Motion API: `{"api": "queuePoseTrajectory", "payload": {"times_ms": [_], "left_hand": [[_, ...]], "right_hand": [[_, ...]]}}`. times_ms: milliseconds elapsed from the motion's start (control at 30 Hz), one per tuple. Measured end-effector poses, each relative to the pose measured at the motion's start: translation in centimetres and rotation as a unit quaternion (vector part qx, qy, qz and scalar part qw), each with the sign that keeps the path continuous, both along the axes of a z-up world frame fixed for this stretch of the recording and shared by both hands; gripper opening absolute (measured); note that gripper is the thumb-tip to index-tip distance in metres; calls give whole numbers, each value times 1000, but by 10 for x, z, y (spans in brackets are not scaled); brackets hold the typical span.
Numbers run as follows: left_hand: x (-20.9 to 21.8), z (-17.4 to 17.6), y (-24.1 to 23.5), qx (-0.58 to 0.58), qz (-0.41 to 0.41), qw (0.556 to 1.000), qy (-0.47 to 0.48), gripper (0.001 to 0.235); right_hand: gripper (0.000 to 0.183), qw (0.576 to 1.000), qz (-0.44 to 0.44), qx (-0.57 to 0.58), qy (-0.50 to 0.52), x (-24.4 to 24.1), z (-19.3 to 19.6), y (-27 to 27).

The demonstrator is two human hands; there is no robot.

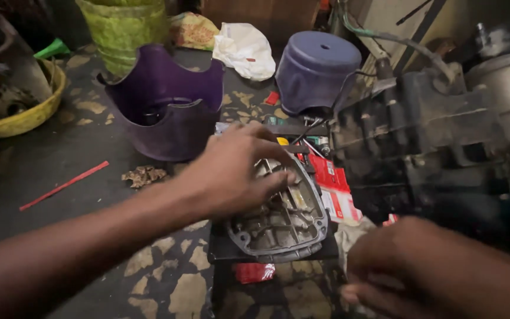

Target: The person holds an aluminum motorcycle engine crankcase cover on a work stand and wipes its surfaces with a cloth, turning the cover to reach different sides. At the end they lift the cover and continue wiping its inner ribs and edges.

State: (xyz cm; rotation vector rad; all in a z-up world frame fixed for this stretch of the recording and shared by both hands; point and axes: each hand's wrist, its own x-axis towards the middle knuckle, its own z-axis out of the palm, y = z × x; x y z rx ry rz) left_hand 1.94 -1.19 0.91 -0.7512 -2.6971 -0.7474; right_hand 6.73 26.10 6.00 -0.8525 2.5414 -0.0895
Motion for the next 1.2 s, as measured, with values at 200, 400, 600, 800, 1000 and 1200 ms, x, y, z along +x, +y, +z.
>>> {"api": "queuePoseTrajectory", "payload": {"times_ms": [200, 400, 600, 800, 1000, 1200], "left_hand": [[49, 47, -14, -42, -160, 950, -264, 22], [64, 40, -12, -41, -205, 955, -210, 22], [80, 27, -1, -239, -198, 947, -79, 11], [76, 9, 14, -188, -218, 956, 61, 17], [65, 59, 14, 82, -88, 986, 113, 22], [82, 67, 19, -197, -179, 940, -215, 28]], "right_hand": [[16, 996, -9, -72, -48, 1, -22, 12], [58, 992, -120, -45, 3, 12, -15, -27], [26, 934, 158, -282, 150, 6, -42, -18], [13, 948, 159, -224, 161, 4, -37, -21], [16, 944, 192, -211, 165, 4, -40, -18], [23, 970, 117, -194, 89, 3, -47, -4]]}}
